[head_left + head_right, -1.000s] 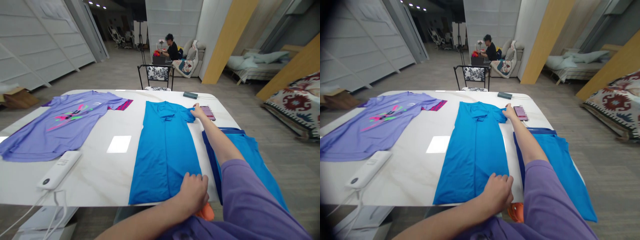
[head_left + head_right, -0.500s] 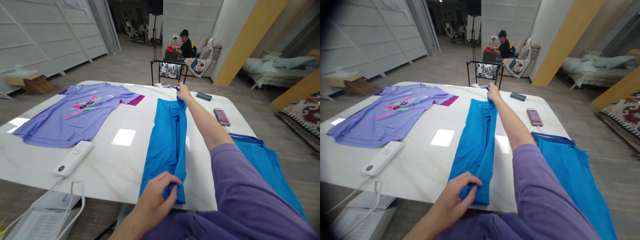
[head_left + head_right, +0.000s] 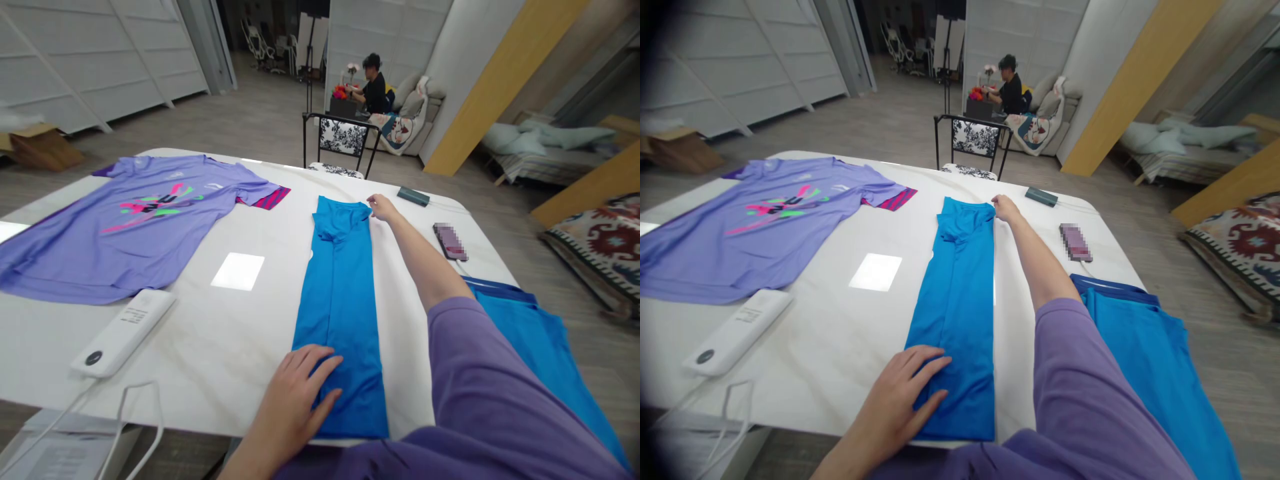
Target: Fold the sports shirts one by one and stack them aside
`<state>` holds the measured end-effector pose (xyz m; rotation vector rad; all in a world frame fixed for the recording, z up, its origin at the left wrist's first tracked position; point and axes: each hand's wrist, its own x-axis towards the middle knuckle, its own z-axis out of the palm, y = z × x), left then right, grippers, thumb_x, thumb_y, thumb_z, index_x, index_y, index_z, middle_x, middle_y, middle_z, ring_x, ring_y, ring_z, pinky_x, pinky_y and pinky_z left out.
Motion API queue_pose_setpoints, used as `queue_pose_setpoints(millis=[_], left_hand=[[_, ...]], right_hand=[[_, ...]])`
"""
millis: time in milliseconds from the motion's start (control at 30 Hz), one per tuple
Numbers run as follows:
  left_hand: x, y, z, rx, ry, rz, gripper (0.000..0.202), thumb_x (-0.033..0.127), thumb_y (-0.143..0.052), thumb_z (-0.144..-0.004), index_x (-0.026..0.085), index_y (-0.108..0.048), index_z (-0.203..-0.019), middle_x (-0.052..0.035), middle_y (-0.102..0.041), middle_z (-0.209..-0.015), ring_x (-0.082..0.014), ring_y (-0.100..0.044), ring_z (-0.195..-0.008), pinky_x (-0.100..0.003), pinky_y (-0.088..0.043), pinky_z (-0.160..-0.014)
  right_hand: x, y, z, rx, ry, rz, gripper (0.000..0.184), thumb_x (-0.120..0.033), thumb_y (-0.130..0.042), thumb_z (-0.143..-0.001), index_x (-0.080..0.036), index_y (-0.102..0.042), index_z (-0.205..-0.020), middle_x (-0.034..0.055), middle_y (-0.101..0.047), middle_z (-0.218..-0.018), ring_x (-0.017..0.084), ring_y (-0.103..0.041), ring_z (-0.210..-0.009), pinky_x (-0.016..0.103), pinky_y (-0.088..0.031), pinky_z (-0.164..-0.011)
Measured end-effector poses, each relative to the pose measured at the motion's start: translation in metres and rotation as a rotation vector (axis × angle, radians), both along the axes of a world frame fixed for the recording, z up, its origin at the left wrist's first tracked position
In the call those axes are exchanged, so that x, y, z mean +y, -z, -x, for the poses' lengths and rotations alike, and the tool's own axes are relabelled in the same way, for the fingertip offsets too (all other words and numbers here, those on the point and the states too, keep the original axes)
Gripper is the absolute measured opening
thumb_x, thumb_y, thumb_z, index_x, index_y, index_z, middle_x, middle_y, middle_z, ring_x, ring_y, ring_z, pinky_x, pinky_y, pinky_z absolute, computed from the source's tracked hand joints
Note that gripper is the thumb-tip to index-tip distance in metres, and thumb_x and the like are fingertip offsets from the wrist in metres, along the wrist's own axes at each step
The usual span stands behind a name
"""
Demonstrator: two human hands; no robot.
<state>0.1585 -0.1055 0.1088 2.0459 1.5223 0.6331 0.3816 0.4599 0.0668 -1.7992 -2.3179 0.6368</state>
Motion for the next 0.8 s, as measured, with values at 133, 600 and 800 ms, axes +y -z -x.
queue_pose_setpoints(millis=[133, 600, 800], left_hand=[[0.011, 0.018, -0.001, 0.133, 0.131, -0.098, 0.08, 0.04, -0.08, -0.101, 0.039, -0.053, -0.176, -0.0005, -0.051, -0.183, -0.0385, -0.055, -0.165, -0.063, -0.058, -0.129], [0.019, 0.054, 0.004, 0.124, 0.204, -0.015, 0.114, 0.064, -0.081, -0.095, 0.054, -0.009, -0.184, 0.0059, -0.048, -0.179, -0.0401, -0.068, -0.153, -0.058, -0.068, -0.117], [0.025, 0.051, 0.004, 0.154, 0.198, 0.002, 0.105, 0.073, -0.074, -0.1, 0.058, -0.008, -0.18, 0.0079, -0.057, -0.172, -0.0367, -0.073, -0.147, -0.05, -0.071, -0.113]], right_hand=[[0.017, 0.013, -0.017, -0.02, -0.018, -0.028, 0.039, -0.024, -0.061, -0.11, -0.012, -0.075, -0.145, 0.0218, -0.068, -0.154, 0.024, -0.08, -0.105, 0.042, -0.063, -0.111], [0.071, 0.02, -0.033, 0.088, -0.319, 0.2, 0.045, -0.058, -0.09, -0.084, -0.02, -0.081, -0.106, 0.0105, -0.082, -0.123, 0.021, -0.069, -0.094, 0.035, -0.059, -0.094], [0.092, 0.019, -0.033, 0.189, -0.391, 0.281, 0.053, -0.066, -0.085, -0.086, -0.021, -0.077, -0.111, 0.0065, -0.078, -0.106, 0.019, -0.064, -0.089, 0.03, -0.051, -0.079]])
